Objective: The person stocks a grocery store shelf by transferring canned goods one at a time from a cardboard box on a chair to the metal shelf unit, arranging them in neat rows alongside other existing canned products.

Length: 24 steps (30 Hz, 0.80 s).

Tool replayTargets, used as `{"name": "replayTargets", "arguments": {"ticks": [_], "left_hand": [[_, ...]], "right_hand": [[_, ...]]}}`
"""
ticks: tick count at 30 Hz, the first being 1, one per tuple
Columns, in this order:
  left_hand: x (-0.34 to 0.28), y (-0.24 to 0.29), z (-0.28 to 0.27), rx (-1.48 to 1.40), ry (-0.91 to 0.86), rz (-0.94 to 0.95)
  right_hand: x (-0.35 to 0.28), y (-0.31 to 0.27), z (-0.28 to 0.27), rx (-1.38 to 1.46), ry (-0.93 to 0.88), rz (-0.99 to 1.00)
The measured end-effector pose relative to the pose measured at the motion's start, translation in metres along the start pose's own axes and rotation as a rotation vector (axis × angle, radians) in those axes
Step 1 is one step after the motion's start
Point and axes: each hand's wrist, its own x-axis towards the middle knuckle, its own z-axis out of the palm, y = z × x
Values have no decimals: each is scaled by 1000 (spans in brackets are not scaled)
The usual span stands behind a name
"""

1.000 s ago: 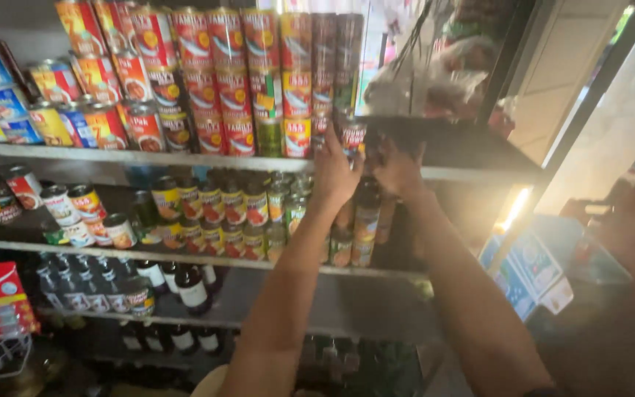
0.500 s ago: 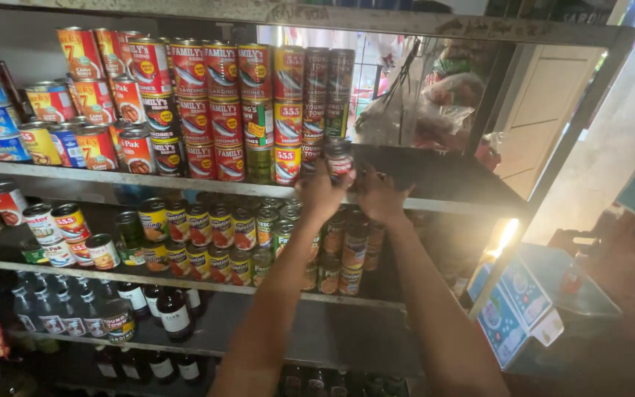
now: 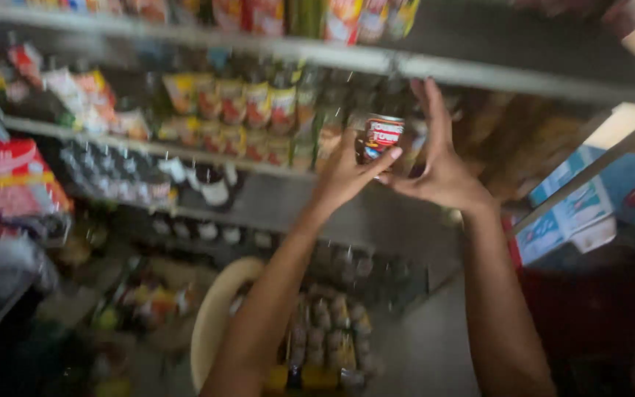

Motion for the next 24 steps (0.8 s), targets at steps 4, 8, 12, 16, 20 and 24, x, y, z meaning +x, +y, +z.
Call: {"name": "replayTargets", "arguments": {"ticks": [4,8,12,16,20,24], "left_hand": [[-78,-65,6,-347,-137,-188],[-161,-113,8,-210,-298,-657],[-239,-155,7,-226,-415,-863],[-368,-240,33,-162,-477,-904],[-452,-259,39,482,-568,-693],[-459,-236,29,633,-787,-701]], "right_hand": [[-48,20,78,-157,-199,65],[-118,58,153,-188,-268,279],[-175,83,214,253,-341,729],[-250,122,280,263,-352,742],[-305,150,335,117,-319,772],[-329,175,362,17,-383,756]]}}
